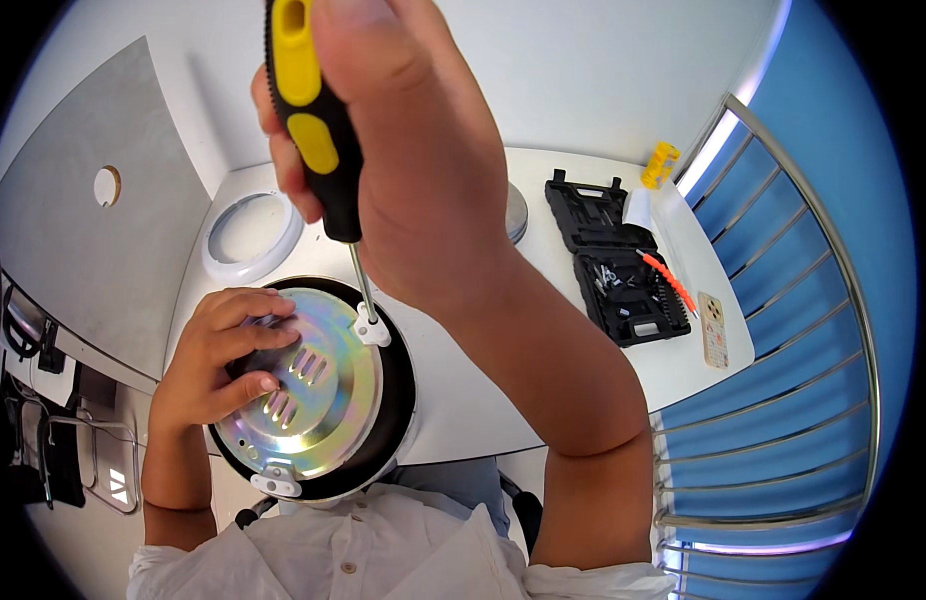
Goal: The person uses a screwdriver to tighten screws on a circular metallic component attached to a white appliance base. They rotate the assembly to access different screw locations and continue fastening throughout the clip.
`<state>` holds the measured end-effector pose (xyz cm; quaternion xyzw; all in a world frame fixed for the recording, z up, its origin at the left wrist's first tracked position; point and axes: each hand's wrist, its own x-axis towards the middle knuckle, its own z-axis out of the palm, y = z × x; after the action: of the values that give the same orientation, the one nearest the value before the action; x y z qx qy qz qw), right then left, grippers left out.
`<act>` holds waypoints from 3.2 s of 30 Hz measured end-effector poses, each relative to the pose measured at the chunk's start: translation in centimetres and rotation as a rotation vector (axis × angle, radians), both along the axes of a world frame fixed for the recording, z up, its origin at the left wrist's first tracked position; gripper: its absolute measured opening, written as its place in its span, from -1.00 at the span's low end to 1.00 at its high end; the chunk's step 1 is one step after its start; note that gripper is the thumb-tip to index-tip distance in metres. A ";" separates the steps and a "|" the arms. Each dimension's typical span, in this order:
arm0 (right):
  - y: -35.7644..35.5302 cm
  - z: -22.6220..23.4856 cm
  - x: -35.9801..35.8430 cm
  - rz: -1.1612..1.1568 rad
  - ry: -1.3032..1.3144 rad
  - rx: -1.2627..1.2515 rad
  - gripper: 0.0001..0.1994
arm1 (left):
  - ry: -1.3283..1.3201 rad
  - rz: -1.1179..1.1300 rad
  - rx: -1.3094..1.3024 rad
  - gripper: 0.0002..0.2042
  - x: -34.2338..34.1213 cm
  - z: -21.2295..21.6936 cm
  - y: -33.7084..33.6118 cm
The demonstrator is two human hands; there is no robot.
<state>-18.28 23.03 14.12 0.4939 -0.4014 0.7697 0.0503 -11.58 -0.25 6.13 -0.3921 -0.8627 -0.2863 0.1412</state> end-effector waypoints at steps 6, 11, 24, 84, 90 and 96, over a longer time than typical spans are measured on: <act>0.4 0.7 -1.3 0.135 -0.038 -0.036 -0.31 | -0.024 -0.016 0.005 -0.63 0.0 0.0 0.0; -0.8 0.6 -3.1 0.618 -0.007 -0.074 -0.28 | 0.009 -0.030 0.049 -0.66 -0.3 -0.2 0.2; -1.2 1.7 -1.7 0.477 0.148 -0.020 -0.44 | -0.003 -0.008 0.072 -0.71 0.3 -0.3 -0.2; -1.2 -0.1 -0.7 -0.034 -0.197 -0.060 -0.62 | -0.003 0.027 0.073 -0.68 0.6 -1.0 -0.4; -2.5 0.2 -0.4 -0.048 -0.040 -0.036 -0.57 | 0.017 0.001 0.076 -0.67 0.4 -0.8 -0.4; -2.5 0.0 0.0 -0.174 -0.096 -0.016 -0.54 | 0.008 -0.010 0.077 -0.66 0.3 -0.9 -0.3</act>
<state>-18.23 20.54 14.08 0.4192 -0.4386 0.7884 0.1016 -11.29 -0.60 5.27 -0.3920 -0.8485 -0.3184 0.1582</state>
